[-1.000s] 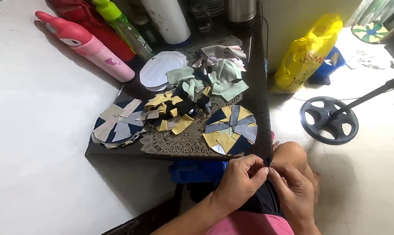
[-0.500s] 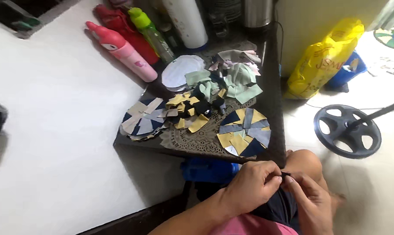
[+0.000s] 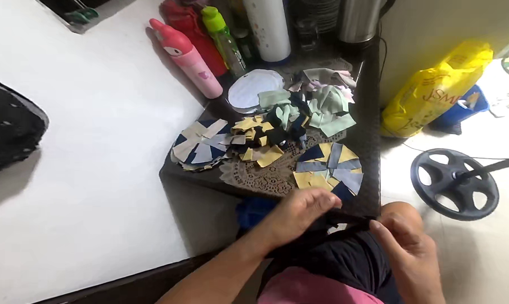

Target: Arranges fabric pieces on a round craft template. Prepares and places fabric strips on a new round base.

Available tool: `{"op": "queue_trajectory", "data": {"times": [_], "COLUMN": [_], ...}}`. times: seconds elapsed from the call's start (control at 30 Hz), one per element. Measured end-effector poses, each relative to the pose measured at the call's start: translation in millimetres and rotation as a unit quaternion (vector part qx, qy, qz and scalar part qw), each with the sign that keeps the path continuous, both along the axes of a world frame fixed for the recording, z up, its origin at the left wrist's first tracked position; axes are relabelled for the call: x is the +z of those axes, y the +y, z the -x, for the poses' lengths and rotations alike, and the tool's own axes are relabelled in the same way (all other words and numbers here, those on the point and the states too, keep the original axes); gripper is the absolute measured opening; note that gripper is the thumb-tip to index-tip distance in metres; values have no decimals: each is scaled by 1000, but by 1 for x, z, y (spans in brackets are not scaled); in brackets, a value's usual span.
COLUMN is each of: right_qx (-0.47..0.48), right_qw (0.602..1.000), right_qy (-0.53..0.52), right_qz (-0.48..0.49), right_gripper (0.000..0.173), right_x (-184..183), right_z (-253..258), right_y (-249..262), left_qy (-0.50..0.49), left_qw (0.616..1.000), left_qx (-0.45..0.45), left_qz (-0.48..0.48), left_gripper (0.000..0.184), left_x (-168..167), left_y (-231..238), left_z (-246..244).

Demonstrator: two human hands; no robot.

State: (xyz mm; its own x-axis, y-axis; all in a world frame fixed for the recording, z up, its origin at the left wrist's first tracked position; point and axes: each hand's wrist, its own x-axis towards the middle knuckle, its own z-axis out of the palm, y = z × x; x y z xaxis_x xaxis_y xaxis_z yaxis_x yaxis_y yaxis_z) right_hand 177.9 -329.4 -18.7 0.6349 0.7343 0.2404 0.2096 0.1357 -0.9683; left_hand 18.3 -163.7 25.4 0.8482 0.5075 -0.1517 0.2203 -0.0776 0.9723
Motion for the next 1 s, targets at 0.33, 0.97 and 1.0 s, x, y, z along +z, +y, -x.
{"op": "queue_trajectory", "data": {"times": [0.33, 0.97, 1.0], "right_qx": [67, 152, 149], "right_qw": [975, 970, 971], "right_qy": [-151, 55, 4], "right_qz": [148, 183, 187], "right_gripper": [29, 7, 9], "right_x": [-1, -24, -23], "right_z": [11, 24, 27], "right_y": [7, 23, 31], "left_qy": [-31, -21, -3], "left_qw": [892, 986, 978], "left_qx": [39, 119, 128], "left_qz": [450, -117, -166], "left_gripper": [24, 18, 19], "left_x": [-35, -74, -75], "left_y": [-44, -32, -26], "left_z": [-3, 28, 30]}}
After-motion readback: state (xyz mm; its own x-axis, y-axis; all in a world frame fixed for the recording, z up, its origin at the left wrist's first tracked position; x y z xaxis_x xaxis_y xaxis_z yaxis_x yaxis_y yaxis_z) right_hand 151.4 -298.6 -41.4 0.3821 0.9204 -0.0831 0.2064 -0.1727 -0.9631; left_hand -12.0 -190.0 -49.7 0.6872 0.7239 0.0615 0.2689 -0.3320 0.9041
